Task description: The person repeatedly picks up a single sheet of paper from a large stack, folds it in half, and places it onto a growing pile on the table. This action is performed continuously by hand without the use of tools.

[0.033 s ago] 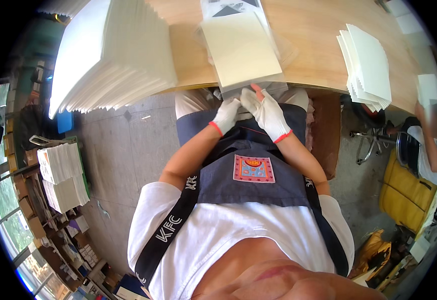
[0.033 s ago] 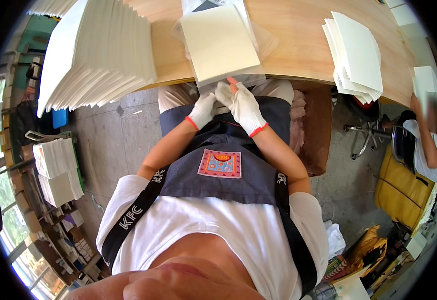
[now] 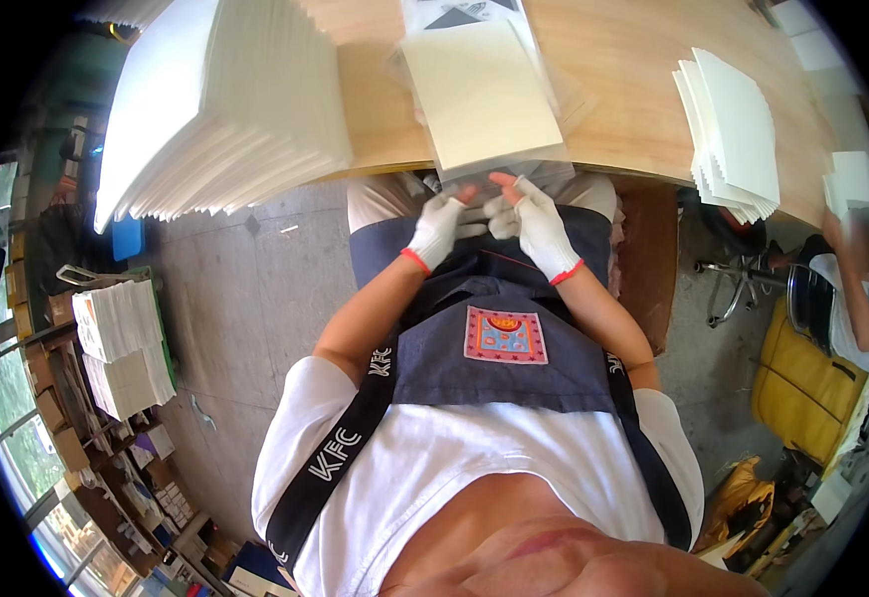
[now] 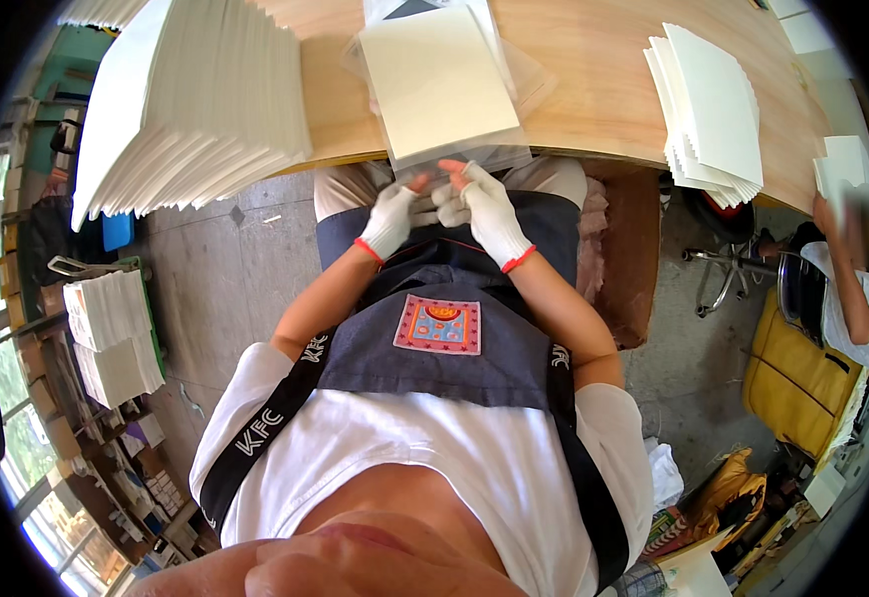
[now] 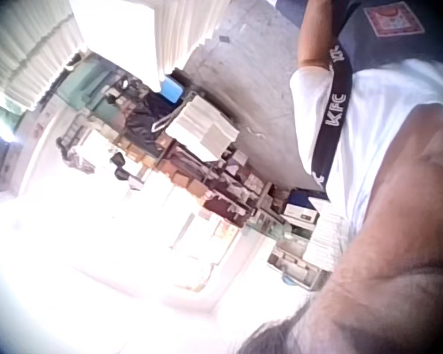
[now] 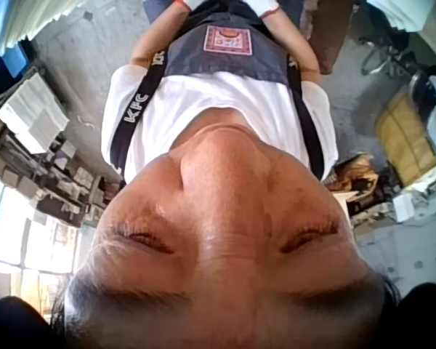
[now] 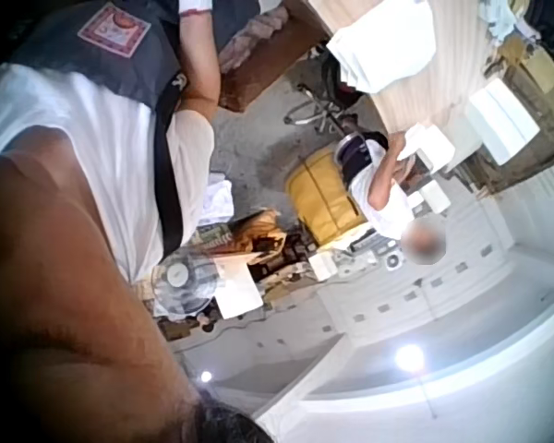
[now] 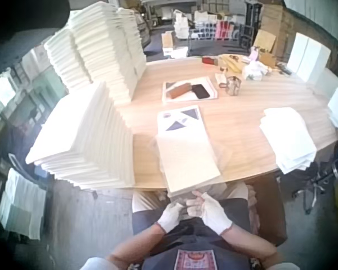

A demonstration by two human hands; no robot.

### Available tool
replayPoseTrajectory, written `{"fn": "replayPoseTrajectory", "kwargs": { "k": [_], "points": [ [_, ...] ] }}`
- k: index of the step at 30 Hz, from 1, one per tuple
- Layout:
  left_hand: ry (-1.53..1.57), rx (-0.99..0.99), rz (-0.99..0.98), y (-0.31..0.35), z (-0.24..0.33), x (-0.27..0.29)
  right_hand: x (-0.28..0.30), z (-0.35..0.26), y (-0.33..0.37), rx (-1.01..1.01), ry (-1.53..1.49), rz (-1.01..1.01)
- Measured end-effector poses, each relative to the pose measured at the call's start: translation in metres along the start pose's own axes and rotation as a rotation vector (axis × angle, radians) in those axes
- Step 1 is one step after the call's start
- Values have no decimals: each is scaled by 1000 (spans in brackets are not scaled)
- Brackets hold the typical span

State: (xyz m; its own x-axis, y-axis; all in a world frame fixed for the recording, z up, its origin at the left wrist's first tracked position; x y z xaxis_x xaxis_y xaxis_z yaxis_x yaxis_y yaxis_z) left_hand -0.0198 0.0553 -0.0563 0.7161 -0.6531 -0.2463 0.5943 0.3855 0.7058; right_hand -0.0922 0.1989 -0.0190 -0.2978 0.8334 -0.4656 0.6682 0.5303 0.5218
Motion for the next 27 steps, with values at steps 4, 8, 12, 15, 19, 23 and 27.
{"fn": "replayPoseTrajectory", "kwargs": {
  "k": [4,8,12,15,19,23,27],
  "points": [
    [-130,-235,-5,8,24,31,-38,-24,6,563,1032,0],
    [-138,-260,-51,9,29,30,-50,-1,-26,990,1566,-17],
    [-236,-312,-39,6,36,32,-64,-8,-28,986,1759,-82],
    [-215,-331,35,3,35,34,-28,-24,-7,391,660,-104],
    [-320,-407,27,17,38,50,149,-64,8,630,-222,588],
    [-644,-869,96,10,49,61,281,-32,46,71,1963,617],
    [-1119,-1850,378,32,68,41,163,-62,47,616,1699,575]
  ]
}}
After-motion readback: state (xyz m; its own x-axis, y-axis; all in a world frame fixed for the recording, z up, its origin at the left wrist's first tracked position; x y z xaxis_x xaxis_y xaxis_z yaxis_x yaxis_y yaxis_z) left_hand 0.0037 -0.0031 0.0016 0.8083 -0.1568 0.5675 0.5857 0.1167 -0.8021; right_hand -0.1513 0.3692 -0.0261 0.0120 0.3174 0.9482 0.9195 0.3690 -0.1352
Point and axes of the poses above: each hand's wrist, its own y-axis away from the middle knuckle, its own x-axis out of the back of the hand, z = x × y, the point moved 2 cm from there along -y, towards the middle knuckle, and after that the axes turned 14 degrees about z, right-handed, at the moved point
